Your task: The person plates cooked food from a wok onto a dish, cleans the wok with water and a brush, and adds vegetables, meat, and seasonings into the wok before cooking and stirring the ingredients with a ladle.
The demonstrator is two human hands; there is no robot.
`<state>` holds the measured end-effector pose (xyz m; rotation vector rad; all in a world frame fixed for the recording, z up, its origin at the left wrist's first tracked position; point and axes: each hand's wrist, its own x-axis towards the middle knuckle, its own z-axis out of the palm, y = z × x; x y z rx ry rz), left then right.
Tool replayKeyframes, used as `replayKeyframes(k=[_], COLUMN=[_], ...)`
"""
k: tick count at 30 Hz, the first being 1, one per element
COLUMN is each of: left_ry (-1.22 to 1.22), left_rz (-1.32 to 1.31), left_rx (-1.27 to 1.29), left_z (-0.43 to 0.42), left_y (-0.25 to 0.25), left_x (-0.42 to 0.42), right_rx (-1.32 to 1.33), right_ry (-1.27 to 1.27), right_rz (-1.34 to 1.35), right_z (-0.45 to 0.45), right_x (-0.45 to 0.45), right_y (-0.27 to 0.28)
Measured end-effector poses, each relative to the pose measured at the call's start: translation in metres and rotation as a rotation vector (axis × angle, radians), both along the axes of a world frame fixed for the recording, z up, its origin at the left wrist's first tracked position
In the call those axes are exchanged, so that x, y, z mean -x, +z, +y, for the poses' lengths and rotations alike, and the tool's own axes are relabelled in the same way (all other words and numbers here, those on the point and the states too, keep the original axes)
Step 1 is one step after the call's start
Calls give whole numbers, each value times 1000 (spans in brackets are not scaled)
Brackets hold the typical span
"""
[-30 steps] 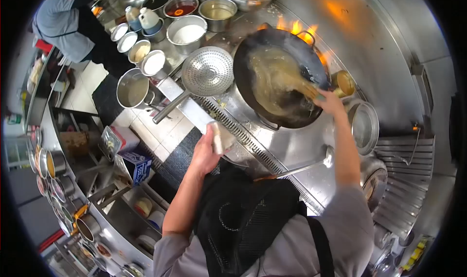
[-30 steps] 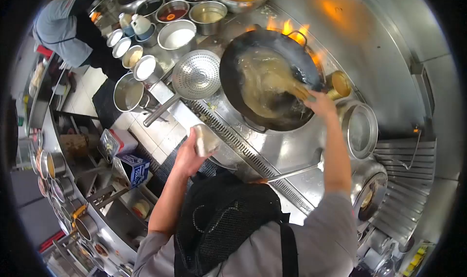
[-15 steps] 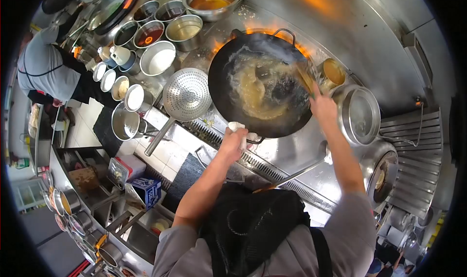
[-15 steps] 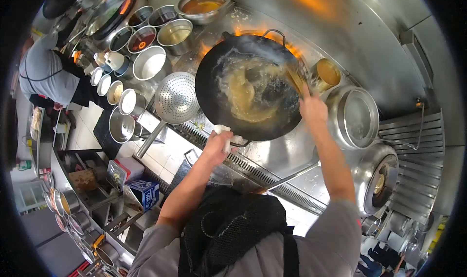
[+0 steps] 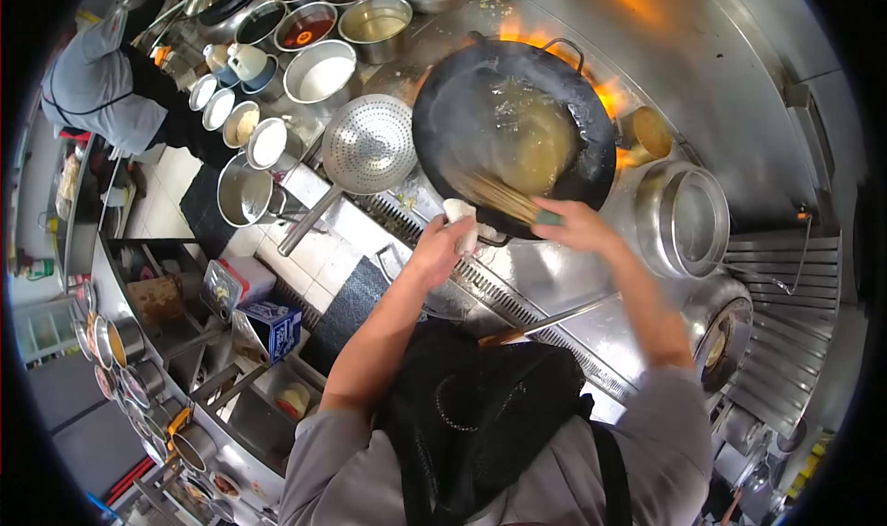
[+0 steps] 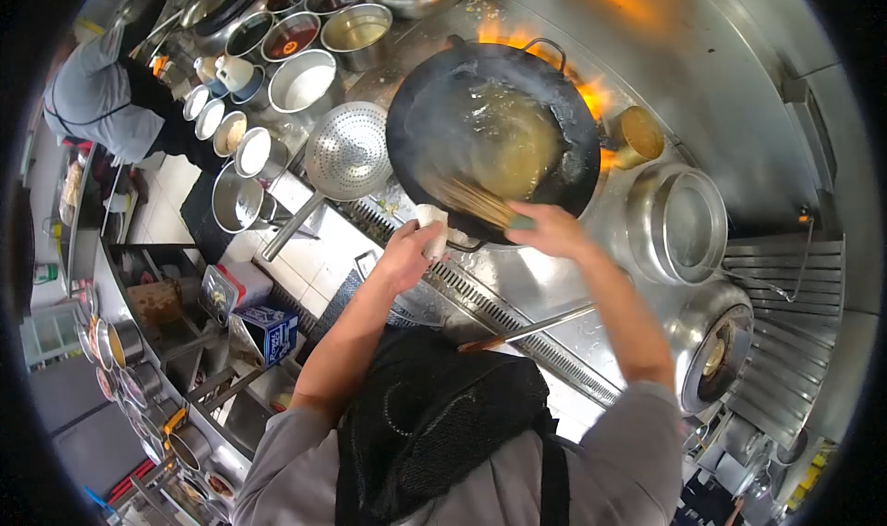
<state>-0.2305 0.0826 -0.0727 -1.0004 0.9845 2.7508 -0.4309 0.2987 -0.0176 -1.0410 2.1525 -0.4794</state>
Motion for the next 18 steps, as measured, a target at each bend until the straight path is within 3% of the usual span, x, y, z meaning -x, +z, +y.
replayKeyframes(k=[2, 4, 6, 7, 8, 9, 13, 15, 18], left_ry=[26, 46, 23, -9, -11, -7, 44, 41, -48], left_rz=[-12, -122, -137, -153, -138, -130, -196, -129, -110], left_rx=[-6, 31, 66, 109, 97, 97, 152, 209, 130], left_z=[1, 5, 4, 7, 6, 6, 14, 15, 10], left_y=[3, 13, -5, -14, -17, -16, -11, -32, -26], left_x=[7, 14, 20, 23, 22, 25, 24, 23, 23], right_rx=[-17, -499, -241, -190, -242, -27, -21, -217, -147], right_ry=[106, -63, -103, -216, -303, -234, -86, -142, -210], right_rz=[-1, -291, -212, -336, -241, 31, 82, -152, 20], right_z=[14, 0, -34, -60, -92, -93, -31, 14, 3], right_x=[16, 29, 27, 19, -5, -14, -29, 6, 72], right_y=[41, 94, 39, 26, 39, 0, 4, 34, -4])
